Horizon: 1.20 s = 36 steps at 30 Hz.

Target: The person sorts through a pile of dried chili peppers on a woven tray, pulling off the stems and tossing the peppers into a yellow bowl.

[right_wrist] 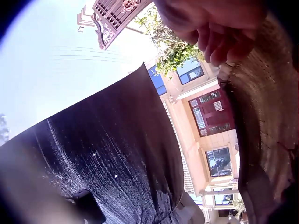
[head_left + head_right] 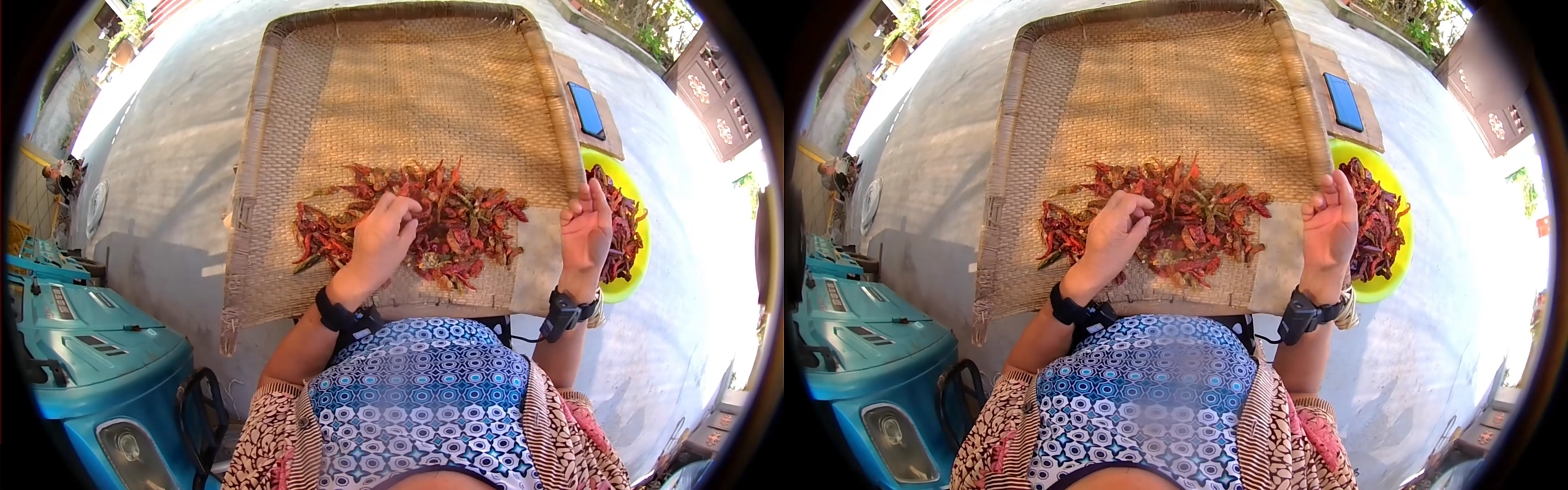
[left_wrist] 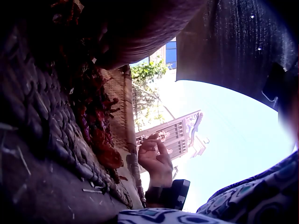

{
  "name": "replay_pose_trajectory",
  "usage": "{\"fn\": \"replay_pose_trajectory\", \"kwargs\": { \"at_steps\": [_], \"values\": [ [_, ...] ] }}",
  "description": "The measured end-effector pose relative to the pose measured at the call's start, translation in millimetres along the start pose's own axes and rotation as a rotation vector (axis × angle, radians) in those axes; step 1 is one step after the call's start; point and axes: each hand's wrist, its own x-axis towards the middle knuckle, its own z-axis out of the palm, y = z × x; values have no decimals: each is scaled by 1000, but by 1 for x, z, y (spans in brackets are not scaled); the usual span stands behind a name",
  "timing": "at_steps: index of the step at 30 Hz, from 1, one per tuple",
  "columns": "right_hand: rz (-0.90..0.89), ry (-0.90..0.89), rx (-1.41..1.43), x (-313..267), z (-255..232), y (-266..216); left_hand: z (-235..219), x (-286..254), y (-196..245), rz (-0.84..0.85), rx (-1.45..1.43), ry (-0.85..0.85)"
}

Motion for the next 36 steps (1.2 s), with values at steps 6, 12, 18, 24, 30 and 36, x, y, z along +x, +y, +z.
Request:
{"fn": "replay_pose_trajectory", "kwargs": {
  "at_steps": [6,12,18,24,30,36],
  "values": [
    [161,-327,-984,-23,47,45,-4,-1,5,-58,83,-91],
    [-68,-375,-1672,-43,69,66,-4,-2,2,-43,93,-127],
    [-155,-363,-1777,-45,74,76,-3,-1,4,12,39,-30],
    [-140,-327,-1641,-47,76,78,3,1,-1,-173,-296,19],
    [-34,-316,-1237,-47,80,86,0,2,4,-270,-555,-59],
    [122,-478,-1052,-49,92,85,-5,3,13,-265,-643,-182]
  ]
}}
